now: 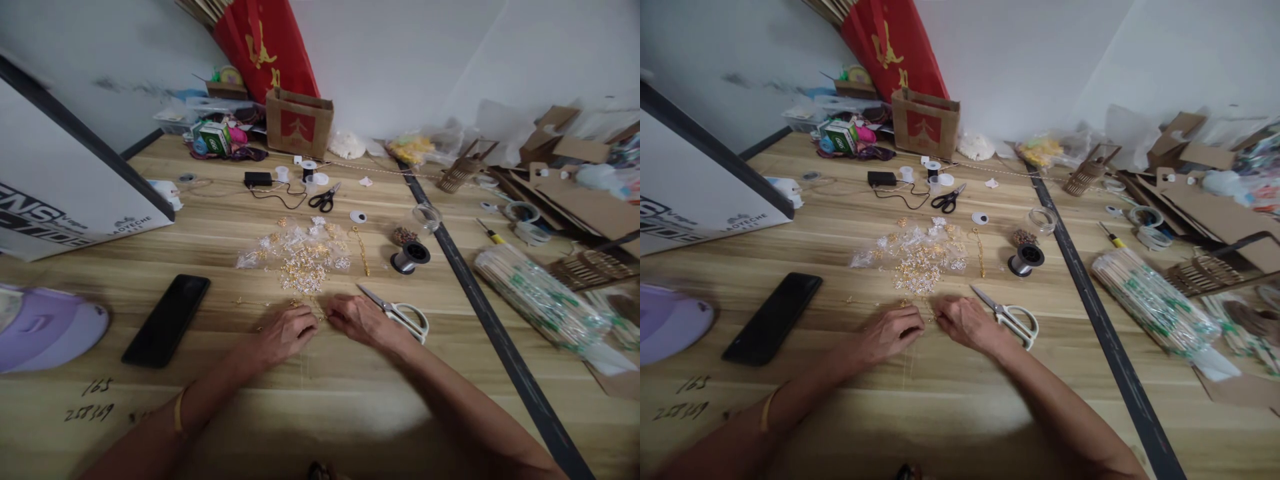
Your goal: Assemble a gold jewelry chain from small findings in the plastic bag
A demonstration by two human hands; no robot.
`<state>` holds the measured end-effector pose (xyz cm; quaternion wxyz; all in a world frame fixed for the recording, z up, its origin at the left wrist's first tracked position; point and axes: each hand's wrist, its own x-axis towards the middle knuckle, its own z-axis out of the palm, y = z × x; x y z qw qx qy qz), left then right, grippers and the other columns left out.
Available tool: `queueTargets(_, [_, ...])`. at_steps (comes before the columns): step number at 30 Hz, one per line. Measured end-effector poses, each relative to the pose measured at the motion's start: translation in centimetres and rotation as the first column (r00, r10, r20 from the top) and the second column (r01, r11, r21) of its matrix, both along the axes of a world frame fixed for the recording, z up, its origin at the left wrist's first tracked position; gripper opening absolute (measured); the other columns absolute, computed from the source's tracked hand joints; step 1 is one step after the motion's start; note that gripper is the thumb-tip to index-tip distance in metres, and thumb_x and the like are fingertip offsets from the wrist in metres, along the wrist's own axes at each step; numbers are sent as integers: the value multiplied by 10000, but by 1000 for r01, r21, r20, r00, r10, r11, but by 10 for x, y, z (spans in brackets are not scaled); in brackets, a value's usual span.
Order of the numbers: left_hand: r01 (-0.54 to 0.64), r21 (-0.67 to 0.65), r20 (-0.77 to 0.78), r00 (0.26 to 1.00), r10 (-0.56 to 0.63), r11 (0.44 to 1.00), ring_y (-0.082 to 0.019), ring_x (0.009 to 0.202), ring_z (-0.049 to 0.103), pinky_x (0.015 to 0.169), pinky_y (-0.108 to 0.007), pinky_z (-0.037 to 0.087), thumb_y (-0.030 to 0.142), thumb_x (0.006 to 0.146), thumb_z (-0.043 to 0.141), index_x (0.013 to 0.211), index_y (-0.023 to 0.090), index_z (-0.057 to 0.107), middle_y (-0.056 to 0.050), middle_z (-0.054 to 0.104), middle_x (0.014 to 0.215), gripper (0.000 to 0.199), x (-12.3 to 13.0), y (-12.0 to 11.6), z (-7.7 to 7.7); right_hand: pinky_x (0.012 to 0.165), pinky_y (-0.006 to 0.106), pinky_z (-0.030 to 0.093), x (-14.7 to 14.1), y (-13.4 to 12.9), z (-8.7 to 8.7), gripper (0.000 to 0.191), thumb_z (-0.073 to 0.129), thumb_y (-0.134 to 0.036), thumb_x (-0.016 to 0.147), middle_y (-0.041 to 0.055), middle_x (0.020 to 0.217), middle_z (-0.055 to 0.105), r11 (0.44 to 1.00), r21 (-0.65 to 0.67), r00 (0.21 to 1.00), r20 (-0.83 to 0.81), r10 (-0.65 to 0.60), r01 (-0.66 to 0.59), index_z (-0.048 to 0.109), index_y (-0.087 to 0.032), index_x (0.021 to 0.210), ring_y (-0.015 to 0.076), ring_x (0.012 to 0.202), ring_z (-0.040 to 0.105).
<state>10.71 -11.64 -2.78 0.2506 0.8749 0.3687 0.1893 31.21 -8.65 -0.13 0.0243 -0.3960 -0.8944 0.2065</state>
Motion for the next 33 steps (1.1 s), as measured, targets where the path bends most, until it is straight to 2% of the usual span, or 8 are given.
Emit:
queueTargets(9, [-63,9,-54,997,63,998,-167,750,568,691,-265,410,135,843,519,754,160,613,-39,625,772,132,-8,6,-1,597,243,270,-1,-1,-2,140,486,-178,883,37,803,600,999,36,1000,-18,19,-19,605,-156,812,121,667,522])
queueTargets(21, [-120,-8,-15,993,119,993,-163,709,564,662,-260,408,132,808,556,715,162,636,-34,629,728,126,-5,7,1,591,238,276,-4,-4,-5,115,509,-135,868,27,781,604,998,46,995,-86,43,-39,588,-163,789,121,670,531])
queueTargets(27, [-134,-91,80,987,141,987,-142,700,559,663,-245,412,132,803,554,746,161,655,-30,623,756,120,-2,8,3,601,233,286,-6,-5,-4,99,517,-136,859,32,784,614,1000,19,994,-107,23,-21,590,-169,800,123,679,525])
queueTargets(33, [-183,-234,197,953,231,955,-112,637,527,587,-213,390,109,768,569,691,147,641,-13,578,714,113,3,10,-1,594,227,282,-6,-6,0,121,515,-148,857,32,759,625,1000,-17,995,-101,5,-7,601,-168,775,119,649,524])
